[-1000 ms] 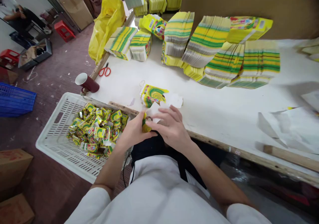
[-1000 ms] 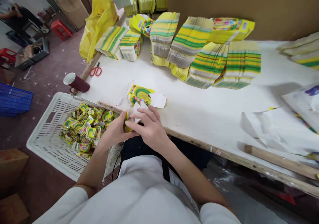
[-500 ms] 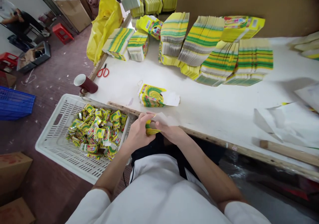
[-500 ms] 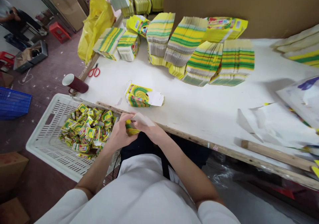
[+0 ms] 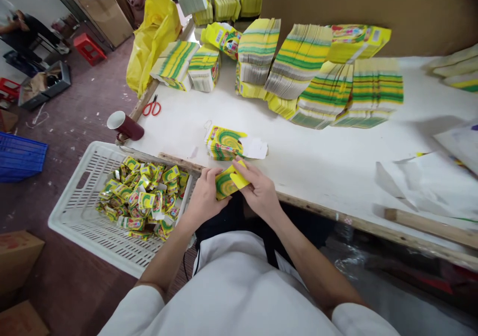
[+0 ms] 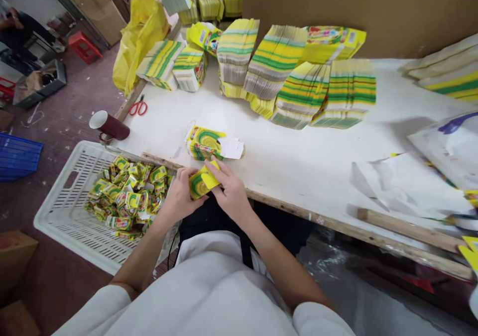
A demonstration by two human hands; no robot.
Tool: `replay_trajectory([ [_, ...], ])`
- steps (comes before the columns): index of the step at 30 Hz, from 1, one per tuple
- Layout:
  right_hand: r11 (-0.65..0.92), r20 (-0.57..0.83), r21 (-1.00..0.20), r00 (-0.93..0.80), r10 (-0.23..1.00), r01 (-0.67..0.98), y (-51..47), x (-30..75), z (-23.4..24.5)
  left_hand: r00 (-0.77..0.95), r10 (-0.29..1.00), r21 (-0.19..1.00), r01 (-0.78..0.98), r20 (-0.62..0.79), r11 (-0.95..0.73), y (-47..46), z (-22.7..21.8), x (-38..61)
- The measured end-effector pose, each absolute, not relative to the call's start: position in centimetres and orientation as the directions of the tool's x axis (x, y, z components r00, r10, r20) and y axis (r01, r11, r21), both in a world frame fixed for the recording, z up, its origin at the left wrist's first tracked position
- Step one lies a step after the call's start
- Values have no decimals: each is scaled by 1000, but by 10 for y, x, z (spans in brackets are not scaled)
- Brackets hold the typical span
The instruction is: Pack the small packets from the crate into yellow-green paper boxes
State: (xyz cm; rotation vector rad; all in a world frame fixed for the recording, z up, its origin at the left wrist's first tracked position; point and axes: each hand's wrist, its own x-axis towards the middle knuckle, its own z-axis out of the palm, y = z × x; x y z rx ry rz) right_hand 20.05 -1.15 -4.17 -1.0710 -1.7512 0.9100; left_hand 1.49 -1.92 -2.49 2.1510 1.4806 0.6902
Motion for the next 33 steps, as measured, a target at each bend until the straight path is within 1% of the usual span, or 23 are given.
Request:
replay_trajectory([
  [4, 453, 301, -835, -429, 852, 314, -7, 206, -46, 250, 952, 612, 730, 178, -306, -19, -15, 6],
  [7, 457, 279, -818, -452, 847, 350, -5, 210, -44, 259, 949, 612, 726, 179, -314, -14, -6, 0],
  [10, 475, 273, -820, -511, 815, 319, 2, 222, -34, 302, 938, 635, 695, 167, -337, -8, 0, -2],
  [12, 490, 264, -816, -555, 788, 308, 6, 228, -28, 327, 926, 635, 680, 187, -368, -6, 2, -2],
  [14, 489, 267, -809, -538, 799, 325, 8, 230, -25, 325, 921, 608, 693, 215, -387, -6, 2, 0],
  [16, 476, 290, -813, -474, 831, 337, 8, 226, -26, 304, 923, 574, 723, 237, -385, -7, 0, 3],
  [19, 445, 316, -840, -388, 866, 309, 1, 213, -30, 289, 930, 556, 745, 228, -368, -9, -1, 7],
  [23, 372, 308, -888, -252, 917, 271, -7, 193, -29, 291, 932, 525, 770, 215, -362, -11, 6, 1],
  [25, 380, 311, -888, -270, 911, 260, -4, 188, -26, 267, 947, 491, 810, 179, -321, -13, 12, -17],
  [26, 397, 320, -878, -290, 902, 268, 0, 187, -25, 242, 959, 453, 845, 149, -284, -14, 16, -31],
  [27, 417, 333, -860, -297, 895, 294, 6, 187, -24, 200, 972, 402, 886, 121, -232, -16, 19, -47],
  [28, 429, 346, -835, -277, 896, 345, 14, 189, -25, 144, 984, 318, 933, 104, -170, -18, 22, -64],
  [29, 423, 353, -803, -237, 905, 421, 23, 190, -26, 75, 991, 227, 969, 109, -98, -19, 23, -81],
  [30, 395, 348, -763, -189, 918, 512, 33, 192, -29, -12, 991, 164, 986, 131, -9, -21, 24, -97],
  [31, 347, 326, -720, -149, 934, 602, 42, 193, -32, -75, 986, 145, 988, 148, 53, -23, 23, -109],
  [32, 297, 288, -674, -130, 949, 676, 51, 194, -35, -124, 981, 172, 980, 148, 98, -25, 22, -117],
  [33, 255, 246, -632, -123, 961, 731, 58, 194, -38, -151, 982, 245, 962, 117, 119, -26, 19, -120],
])
